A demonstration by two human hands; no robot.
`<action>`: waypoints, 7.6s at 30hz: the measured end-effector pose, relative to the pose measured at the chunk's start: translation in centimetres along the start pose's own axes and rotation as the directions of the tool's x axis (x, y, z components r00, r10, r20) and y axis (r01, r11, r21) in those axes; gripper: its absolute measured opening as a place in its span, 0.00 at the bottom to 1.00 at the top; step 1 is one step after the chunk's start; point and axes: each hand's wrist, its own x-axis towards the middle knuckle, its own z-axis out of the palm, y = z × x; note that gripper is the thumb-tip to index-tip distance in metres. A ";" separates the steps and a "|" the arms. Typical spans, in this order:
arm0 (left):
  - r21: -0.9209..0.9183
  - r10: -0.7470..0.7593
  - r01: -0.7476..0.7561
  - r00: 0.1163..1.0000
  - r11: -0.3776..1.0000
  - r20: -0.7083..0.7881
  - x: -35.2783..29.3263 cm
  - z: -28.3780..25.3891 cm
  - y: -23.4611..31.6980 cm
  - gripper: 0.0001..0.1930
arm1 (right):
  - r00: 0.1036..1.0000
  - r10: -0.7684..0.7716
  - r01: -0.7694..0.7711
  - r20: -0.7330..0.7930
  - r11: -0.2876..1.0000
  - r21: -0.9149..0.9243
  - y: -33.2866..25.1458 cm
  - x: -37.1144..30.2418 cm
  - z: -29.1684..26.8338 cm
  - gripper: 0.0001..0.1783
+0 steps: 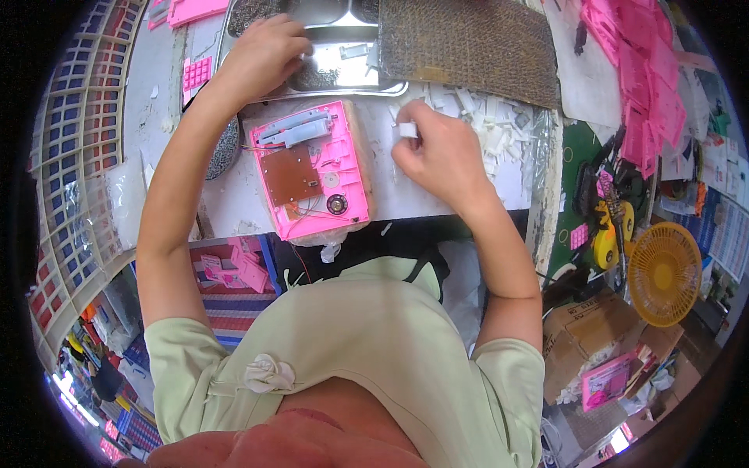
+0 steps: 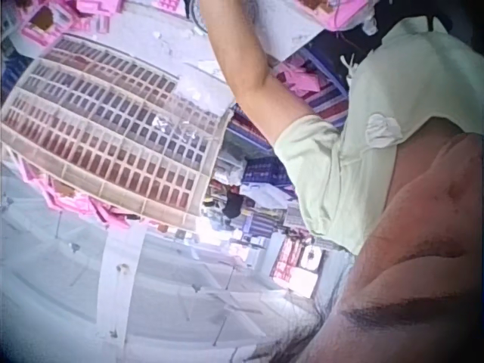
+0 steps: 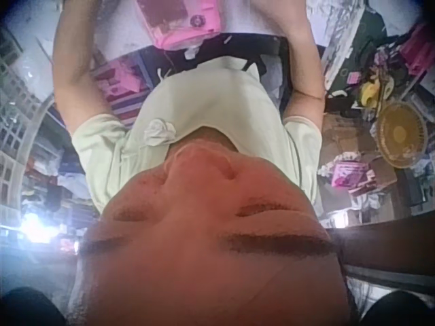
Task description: Assembling electronic components into a pink toy housing using a soldering iron and electric screwdriver.
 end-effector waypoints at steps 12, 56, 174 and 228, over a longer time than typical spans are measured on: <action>-0.601 -0.451 0.351 0.892 0.718 -0.019 -0.1 -2.6 2.2 0.06 | 0.997 -0.078 0.076 -0.018 0.847 0.527 -0.3 3.2 -0.5 0.10; -0.753 -0.562 0.417 0.823 0.509 0.076 -0.5 -0.8 3.9 0.13 | 0.949 -0.288 0.277 -0.127 0.956 -0.099 -2.1 10.2 2.1 0.15; -0.656 -0.450 0.248 0.879 0.713 -0.157 -11.2 0.9 16.5 0.05 | 0.953 -0.241 0.225 -0.186 0.969 -0.102 5.9 -3.3 -1.8 0.11; -0.135 0.124 -0.143 0.983 0.981 -0.136 11.8 2.6 13.9 0.05 | 0.884 0.466 -0.112 -0.017 0.248 0.962 8.5 -11.4 -3.1 0.02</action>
